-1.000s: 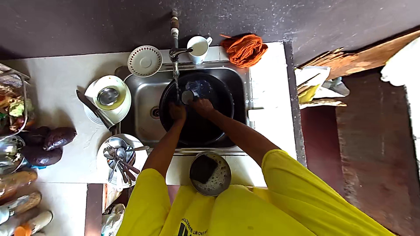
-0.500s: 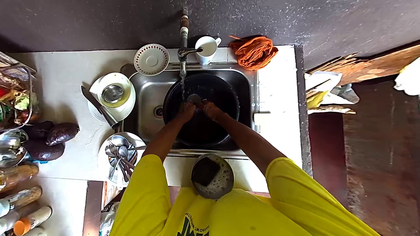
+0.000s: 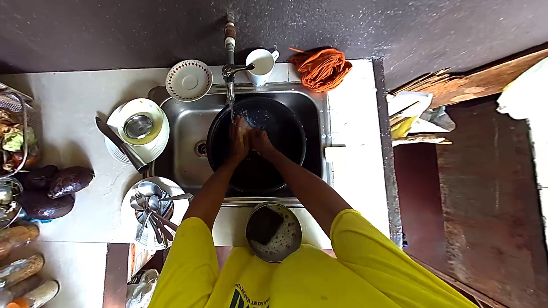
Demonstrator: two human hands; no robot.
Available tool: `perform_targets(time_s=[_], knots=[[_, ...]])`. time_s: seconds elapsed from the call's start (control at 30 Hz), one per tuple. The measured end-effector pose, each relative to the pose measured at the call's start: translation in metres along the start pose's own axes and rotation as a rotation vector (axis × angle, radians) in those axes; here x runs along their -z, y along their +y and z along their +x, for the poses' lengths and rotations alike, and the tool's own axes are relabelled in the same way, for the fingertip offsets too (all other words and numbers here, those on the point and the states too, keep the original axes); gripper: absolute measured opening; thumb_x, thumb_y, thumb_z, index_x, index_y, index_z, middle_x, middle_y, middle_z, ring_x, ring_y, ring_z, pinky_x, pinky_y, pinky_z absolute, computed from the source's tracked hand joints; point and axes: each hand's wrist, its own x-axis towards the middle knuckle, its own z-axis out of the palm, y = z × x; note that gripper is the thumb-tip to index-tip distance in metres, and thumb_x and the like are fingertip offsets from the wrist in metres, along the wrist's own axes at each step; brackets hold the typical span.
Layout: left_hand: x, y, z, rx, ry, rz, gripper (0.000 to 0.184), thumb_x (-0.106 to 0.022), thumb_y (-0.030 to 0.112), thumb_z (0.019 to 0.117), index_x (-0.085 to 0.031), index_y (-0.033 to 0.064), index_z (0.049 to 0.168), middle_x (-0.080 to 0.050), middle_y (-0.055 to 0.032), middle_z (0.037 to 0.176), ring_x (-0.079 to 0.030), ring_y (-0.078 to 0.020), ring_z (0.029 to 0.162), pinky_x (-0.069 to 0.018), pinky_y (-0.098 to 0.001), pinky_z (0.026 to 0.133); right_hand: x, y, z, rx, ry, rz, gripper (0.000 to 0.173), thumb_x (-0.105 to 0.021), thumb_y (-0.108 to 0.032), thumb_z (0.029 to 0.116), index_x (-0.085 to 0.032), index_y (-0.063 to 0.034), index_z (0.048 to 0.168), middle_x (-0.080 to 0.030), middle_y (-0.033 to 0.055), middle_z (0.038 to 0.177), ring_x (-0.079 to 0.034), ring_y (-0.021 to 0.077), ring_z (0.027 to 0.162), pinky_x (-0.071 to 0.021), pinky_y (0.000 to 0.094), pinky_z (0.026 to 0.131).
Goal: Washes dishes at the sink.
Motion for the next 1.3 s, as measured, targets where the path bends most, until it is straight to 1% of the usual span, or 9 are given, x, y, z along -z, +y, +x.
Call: perform_targets(time_s=[0.17, 0.3, 0.4, 0.53, 0.63, 0.77, 1.0, 1.13, 1.3], knots=[[0.006, 0.026, 0.031, 0.505, 0.394, -0.417, 0.044, -0.037, 0.023, 0.1113, -0.060, -0.0087, 0.133, -0.064, -0.0286, 0.127, -0.061, -0.0345, 0.122, -0.0456, -0.0477, 0.108, -0.011, -0.029, -0.008, -0.416, -0.149, 1.024, 0.051, -0.026, -0.054, 0.1101, -0.051, -0.0152, 0.089, -0.047, -0.0056, 0.059, -0.040, 0.0030, 0.041, -0.0377, 0.0176, 0.039], [0.010, 0.035, 0.050, 0.959, 0.456, -1.071, 0.045, -0.031, 0.030, 0.1123, -0.051, -0.0016, 0.138, -0.058, -0.0210, 0.131, -0.059, -0.0284, 0.116, -0.0511, -0.0482, 0.098, -0.001, -0.029, -0.005, -0.513, -0.219, 1.124, 0.055, -0.024, -0.058, 0.1087, -0.050, -0.0147, 0.088, -0.048, -0.0040, 0.061, -0.041, 0.0033, 0.042, -0.0376, 0.0164, 0.039], [0.017, 0.045, 0.059, 1.060, 0.378, -0.867, 0.046, -0.033, 0.028, 0.1130, -0.050, -0.0051, 0.139, -0.056, -0.0236, 0.136, -0.056, -0.0310, 0.123, -0.0484, -0.0483, 0.102, 0.003, -0.033, -0.009, -0.557, -0.199, 1.036, 0.055, -0.026, -0.060, 0.1079, -0.050, -0.0151, 0.087, -0.048, -0.0045, 0.062, -0.040, 0.0024, 0.042, -0.0361, 0.0159, 0.039], [0.013, 0.069, 0.049, 0.695, 0.218, -0.011, 0.056, -0.047, 0.040, 0.1071, -0.057, -0.0078, 0.135, -0.053, -0.0322, 0.140, -0.051, -0.0454, 0.132, -0.0422, -0.0576, 0.109, 0.000, -0.039, -0.008, -0.501, -0.067, 0.823, 0.053, -0.025, -0.058, 0.1089, -0.050, -0.0157, 0.088, -0.041, -0.0049, 0.057, -0.036, 0.0054, 0.042, -0.0345, 0.0209, 0.040], [0.008, 0.050, 0.039, 0.678, 0.076, -0.219, 0.057, -0.054, 0.037, 0.1052, -0.049, -0.0045, 0.144, -0.052, -0.0302, 0.143, -0.053, -0.0419, 0.132, -0.0446, -0.0563, 0.108, 0.006, -0.021, -0.005, -0.261, -0.109, 0.446, 0.047, -0.027, -0.045, 0.1130, -0.054, -0.0092, 0.102, -0.047, -0.0013, 0.064, -0.040, 0.0071, 0.045, -0.0376, 0.0230, 0.042], [0.011, 0.005, 0.025, 0.980, -0.192, -0.601, 0.060, -0.028, 0.052, 0.1103, -0.050, 0.0055, 0.142, -0.062, -0.0187, 0.115, -0.062, -0.0250, 0.086, -0.0546, -0.0408, 0.074, 0.030, 0.015, 0.012, 0.071, -0.149, -0.061, 0.044, -0.041, -0.032, 0.1124, -0.062, 0.0044, 0.126, -0.067, 0.0191, 0.100, -0.064, 0.0253, 0.085, -0.0536, 0.0443, 0.081], [-0.011, 0.029, 0.007, 0.516, -0.009, 0.089, 0.059, -0.046, 0.043, 0.1082, -0.058, -0.0076, 0.135, -0.053, -0.0339, 0.140, -0.051, -0.0478, 0.133, -0.0397, -0.0594, 0.112, 0.009, 0.035, -0.004, 0.028, 0.066, -0.205, 0.038, -0.042, -0.017, 0.1108, -0.063, 0.0098, 0.128, -0.066, 0.0314, 0.124, -0.063, 0.0432, 0.120, -0.0455, 0.0555, 0.108], [-0.007, 0.011, -0.009, 0.106, -0.113, 0.489, 0.038, -0.062, 0.030, 0.1004, -0.070, 0.0032, 0.126, -0.058, -0.0263, 0.141, -0.051, -0.0509, 0.131, -0.0396, -0.0669, 0.106, 0.014, 0.029, -0.016, 0.049, -0.089, -0.685, 0.032, -0.055, -0.011, 0.1041, -0.066, -0.0005, 0.132, -0.064, 0.0289, 0.130, -0.061, 0.0476, 0.122, -0.0485, 0.0634, 0.100], [-0.008, 0.008, -0.006, 0.252, -0.103, 0.511, 0.055, -0.071, 0.025, 0.0944, -0.057, 0.0040, 0.144, -0.045, -0.0319, 0.150, -0.042, -0.0531, 0.139, -0.0422, -0.0636, 0.107, 0.004, 0.016, -0.025, -0.182, 0.014, -0.669, 0.052, -0.045, -0.004, 0.1062, -0.031, 0.0088, 0.155, -0.040, 0.0353, 0.153, -0.050, 0.0511, 0.135, -0.0475, 0.0590, 0.106]])
